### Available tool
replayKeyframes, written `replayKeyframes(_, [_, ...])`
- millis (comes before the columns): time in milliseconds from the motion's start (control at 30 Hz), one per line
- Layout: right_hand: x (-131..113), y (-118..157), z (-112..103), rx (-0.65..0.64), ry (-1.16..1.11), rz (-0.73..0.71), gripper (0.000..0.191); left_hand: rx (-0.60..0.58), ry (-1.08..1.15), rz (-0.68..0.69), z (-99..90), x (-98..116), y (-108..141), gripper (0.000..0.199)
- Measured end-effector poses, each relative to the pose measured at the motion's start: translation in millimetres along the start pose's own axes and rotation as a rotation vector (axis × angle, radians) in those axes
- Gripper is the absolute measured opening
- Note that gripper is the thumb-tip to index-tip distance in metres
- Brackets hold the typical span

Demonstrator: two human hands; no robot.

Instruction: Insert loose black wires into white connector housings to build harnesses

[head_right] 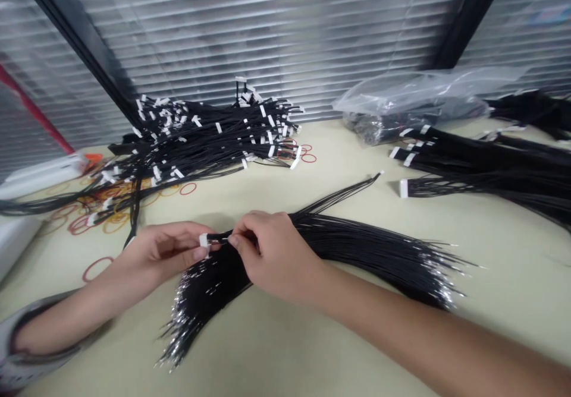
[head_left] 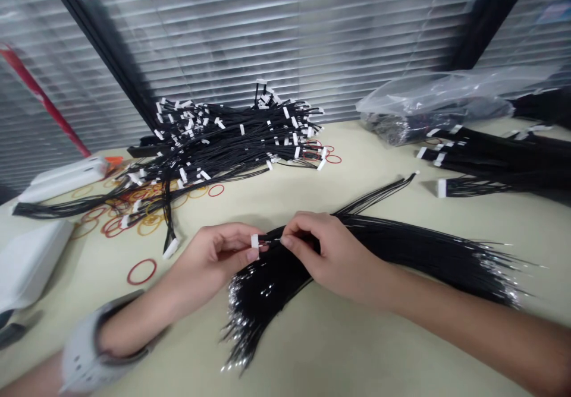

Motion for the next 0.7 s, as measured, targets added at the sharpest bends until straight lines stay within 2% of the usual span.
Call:
replayKeyframes(167, [-0.8, 0.1, 3.7, 0.024, 0.115, -0.042, 0.011, -0.016, 0.144, -0.037, -0.3, -3.1, 0.0, 0.01])
replayKeyframes(700, [-2.0, 1.8, 5.2, -0.02, 0.185, -0.101, 0.011, -0.004, 0.029, -0.005, 4.4, -1.2, 3.4, 0.014])
Point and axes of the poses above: each hand's wrist, its own y-axis away from the middle knuckle, its own z-axis out of the palm, x = y × z, the point moved 2 cm from there along -y, towards the middle knuckle, and after that the axes turned 13 degrees about -x, right-handed, at the moved point
